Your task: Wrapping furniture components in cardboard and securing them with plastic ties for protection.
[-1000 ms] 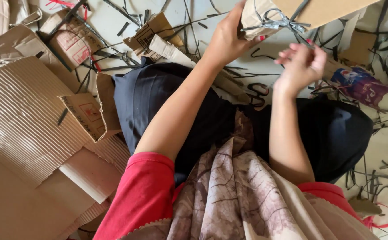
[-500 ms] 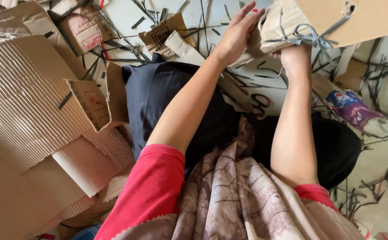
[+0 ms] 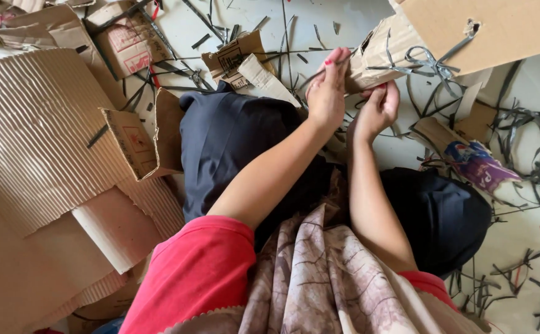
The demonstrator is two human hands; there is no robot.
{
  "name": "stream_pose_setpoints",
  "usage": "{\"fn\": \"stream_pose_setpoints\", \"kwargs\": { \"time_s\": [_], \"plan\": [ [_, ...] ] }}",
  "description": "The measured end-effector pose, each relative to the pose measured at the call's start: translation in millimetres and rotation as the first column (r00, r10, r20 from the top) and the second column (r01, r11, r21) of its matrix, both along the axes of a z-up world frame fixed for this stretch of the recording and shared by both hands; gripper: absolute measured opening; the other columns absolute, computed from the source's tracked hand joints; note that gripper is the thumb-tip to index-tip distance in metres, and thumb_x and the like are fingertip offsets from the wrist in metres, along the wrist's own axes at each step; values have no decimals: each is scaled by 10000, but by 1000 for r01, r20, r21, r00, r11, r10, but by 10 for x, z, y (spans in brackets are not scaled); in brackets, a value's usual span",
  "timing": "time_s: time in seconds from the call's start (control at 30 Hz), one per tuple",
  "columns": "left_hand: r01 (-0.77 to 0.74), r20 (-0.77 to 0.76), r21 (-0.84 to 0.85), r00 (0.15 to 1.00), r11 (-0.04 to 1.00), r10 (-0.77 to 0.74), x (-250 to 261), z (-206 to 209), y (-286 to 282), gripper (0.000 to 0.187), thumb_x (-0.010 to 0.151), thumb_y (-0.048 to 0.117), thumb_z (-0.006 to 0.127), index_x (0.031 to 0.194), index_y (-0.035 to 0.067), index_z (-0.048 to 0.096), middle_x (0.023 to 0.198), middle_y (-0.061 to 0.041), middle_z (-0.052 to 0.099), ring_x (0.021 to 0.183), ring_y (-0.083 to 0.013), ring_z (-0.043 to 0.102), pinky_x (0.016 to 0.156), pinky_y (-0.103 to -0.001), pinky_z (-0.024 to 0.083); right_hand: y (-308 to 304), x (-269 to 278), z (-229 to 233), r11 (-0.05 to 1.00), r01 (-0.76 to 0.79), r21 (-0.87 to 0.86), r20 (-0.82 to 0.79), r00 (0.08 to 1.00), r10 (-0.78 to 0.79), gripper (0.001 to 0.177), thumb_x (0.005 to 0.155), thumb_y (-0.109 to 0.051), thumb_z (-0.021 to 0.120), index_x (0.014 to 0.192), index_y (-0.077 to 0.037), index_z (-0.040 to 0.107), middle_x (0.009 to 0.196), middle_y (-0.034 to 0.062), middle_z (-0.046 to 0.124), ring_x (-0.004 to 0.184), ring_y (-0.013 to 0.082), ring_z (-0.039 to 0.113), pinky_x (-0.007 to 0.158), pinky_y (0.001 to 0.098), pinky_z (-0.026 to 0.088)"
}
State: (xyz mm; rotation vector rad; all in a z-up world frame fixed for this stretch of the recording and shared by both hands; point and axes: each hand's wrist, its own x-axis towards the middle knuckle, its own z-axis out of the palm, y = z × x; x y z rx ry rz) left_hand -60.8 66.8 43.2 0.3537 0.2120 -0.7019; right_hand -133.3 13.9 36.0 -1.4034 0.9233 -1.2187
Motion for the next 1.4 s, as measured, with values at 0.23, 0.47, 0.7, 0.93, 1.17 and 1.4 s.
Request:
{"fn": "stream_pose_setpoints", "kwargs": {
  "time_s": [0.23, 0.47, 0.7, 0.93, 1.17, 1.4],
  "plan": [
    [-331, 693, 547, 694, 769, -195, -154, 120, 317, 148, 867, 269, 829, 1012, 253, 806, 894, 22, 794, 958, -120, 736, 930, -293, 597, 300, -409, 285, 881, -119, -458, -248, 969, 2, 169, 993, 71, 600, 1010, 26, 762, 728, 158, 728, 631, 260, 719, 681, 390, 594],
    [-617, 891, 413, 122, 670, -437, 5, 438, 333, 137, 699, 91, 848, 830, 102, 809, 668, -19, 723, 679, -154, 622, 631, -301, 544, 484, -606, 968, 522, -451, -724, -557, 829, -56, 145, 840, 132, 750, 945, 46, 698, 866, 139, 714, 771, 315, 624, 749, 409, 519],
    [-498, 859, 316, -210, 808, -466, 68, 320, 339, 314, 746, 28, 746, 1040, 106, 823, 905, 3, 774, 899, -164, 660, 1047, -385, 379, 492, -568, 989, 662, -405, -631, -521, 853, 27, 138, 880, 121, 734, 995, 63, 683, 866, 137, 654, 702, 263, 590, 668, 366, 503],
    [-363, 907, 362, -78, 859, -415, 118, 213, 285, 262, 775, 17, 730, 1015, 99, 793, 884, 10, 767, 906, -178, 686, 1042, -372, 382, 323, -542, 1107, 691, -508, -514, -545, 816, 193, 98, 1004, 56, 657, 1076, 95, 711, 1014, 169, 695, 796, 239, 617, 702, 320, 516],
    [-245, 942, 327, 8, 913, -335, 149, 436, 430, 128, 976, 131, 570, 898, 44, 623, 807, -58, 656, 751, -220, 604, 961, -350, 430, 283, -479, 1197, 538, -543, -645, -583, 804, 113, 341, 815, 214, 760, 1133, 103, 706, 1199, 214, 700, 1046, 352, 701, 950, 418, 581],
    [-423, 934, 344, 61, 839, -352, 98, 533, 437, 67, 884, 45, 632, 940, 46, 670, 714, -31, 710, 572, -197, 540, 780, -299, 491, 244, -363, 1140, 462, -534, -708, -573, 817, 66, 137, 842, 194, 718, 936, 99, 750, 928, 152, 701, 794, 280, 629, 730, 378, 547]
  ]
}}
